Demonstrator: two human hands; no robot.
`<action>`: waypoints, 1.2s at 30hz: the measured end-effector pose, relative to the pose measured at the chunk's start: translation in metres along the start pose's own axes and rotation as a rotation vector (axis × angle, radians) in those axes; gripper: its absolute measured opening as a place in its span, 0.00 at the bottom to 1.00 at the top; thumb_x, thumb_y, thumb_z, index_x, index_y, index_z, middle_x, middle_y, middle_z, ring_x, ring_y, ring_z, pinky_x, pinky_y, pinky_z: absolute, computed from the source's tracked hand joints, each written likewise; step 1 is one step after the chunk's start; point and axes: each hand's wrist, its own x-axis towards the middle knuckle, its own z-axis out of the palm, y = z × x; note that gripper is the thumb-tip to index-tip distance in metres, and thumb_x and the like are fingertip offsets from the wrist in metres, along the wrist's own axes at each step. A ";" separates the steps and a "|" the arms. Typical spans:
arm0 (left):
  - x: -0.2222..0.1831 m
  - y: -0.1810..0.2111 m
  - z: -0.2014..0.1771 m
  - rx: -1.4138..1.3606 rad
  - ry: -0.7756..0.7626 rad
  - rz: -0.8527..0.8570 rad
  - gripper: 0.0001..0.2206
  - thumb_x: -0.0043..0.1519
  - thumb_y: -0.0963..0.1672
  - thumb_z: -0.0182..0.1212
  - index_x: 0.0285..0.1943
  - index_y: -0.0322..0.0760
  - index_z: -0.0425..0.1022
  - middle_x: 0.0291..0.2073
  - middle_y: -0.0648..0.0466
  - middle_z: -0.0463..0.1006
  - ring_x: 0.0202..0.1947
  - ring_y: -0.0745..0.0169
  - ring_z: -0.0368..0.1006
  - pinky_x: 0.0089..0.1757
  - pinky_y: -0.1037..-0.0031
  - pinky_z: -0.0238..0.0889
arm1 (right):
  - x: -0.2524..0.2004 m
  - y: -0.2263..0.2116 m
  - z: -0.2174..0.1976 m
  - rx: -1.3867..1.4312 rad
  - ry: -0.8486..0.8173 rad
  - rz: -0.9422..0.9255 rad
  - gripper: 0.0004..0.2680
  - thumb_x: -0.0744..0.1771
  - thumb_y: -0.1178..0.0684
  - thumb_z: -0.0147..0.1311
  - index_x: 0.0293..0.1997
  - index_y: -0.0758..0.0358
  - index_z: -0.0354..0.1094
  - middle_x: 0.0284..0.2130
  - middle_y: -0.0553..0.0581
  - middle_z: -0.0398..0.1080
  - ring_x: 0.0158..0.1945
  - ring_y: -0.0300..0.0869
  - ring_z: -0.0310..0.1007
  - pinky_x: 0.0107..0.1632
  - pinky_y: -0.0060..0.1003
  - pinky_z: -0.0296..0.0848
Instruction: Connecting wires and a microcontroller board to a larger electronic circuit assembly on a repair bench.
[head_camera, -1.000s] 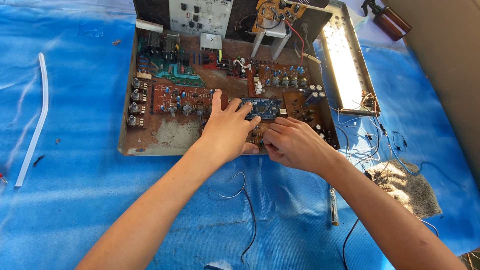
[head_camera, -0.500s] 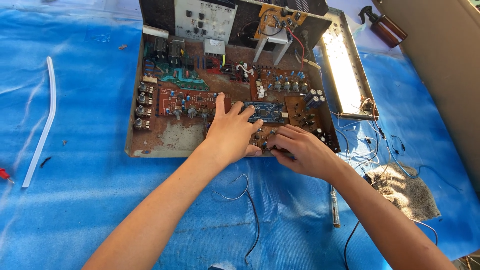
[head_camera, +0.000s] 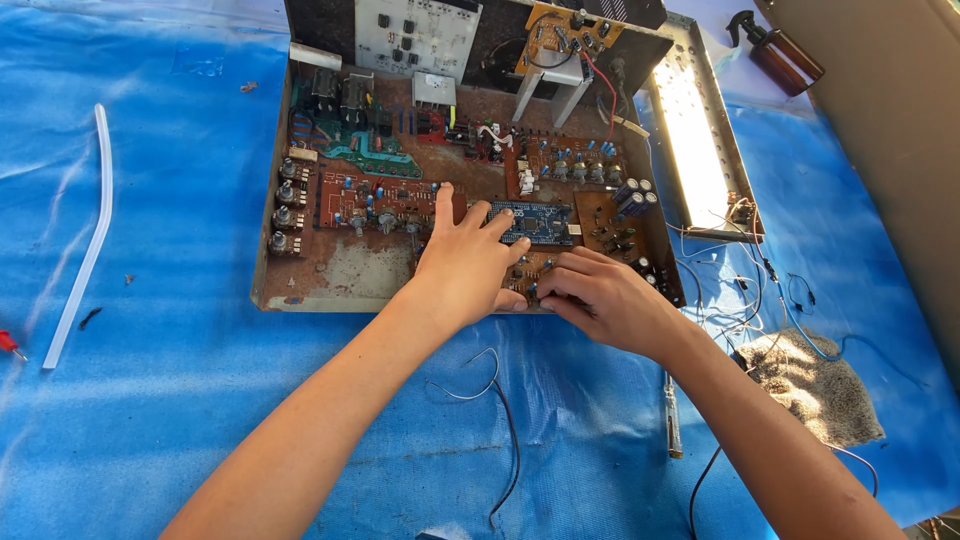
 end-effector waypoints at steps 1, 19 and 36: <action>-0.001 0.000 -0.001 0.000 -0.001 0.002 0.31 0.55 0.64 0.68 0.65 0.57 0.78 0.67 0.48 0.73 0.69 0.40 0.63 0.65 0.24 0.29 | 0.000 -0.001 0.000 0.000 0.000 0.002 0.00 0.68 0.58 0.56 0.40 0.60 0.71 0.26 0.53 0.61 0.35 0.51 0.69 0.41 0.43 0.71; -0.002 -0.001 -0.001 0.006 -0.009 0.007 0.32 0.56 0.64 0.67 0.66 0.56 0.78 0.68 0.48 0.72 0.69 0.39 0.63 0.65 0.24 0.31 | 0.003 -0.007 0.000 -0.114 -0.043 0.056 0.03 0.67 0.56 0.58 0.36 0.59 0.68 0.26 0.50 0.60 0.37 0.47 0.66 0.43 0.41 0.70; 0.001 0.005 -0.037 0.003 -0.331 -0.043 0.35 0.64 0.62 0.56 0.80 0.58 0.56 0.79 0.51 0.50 0.78 0.38 0.41 0.68 0.25 0.26 | -0.019 -0.018 0.036 -0.114 0.322 0.170 0.04 0.69 0.58 0.51 0.34 0.60 0.65 0.40 0.58 0.64 0.41 0.50 0.64 0.40 0.45 0.68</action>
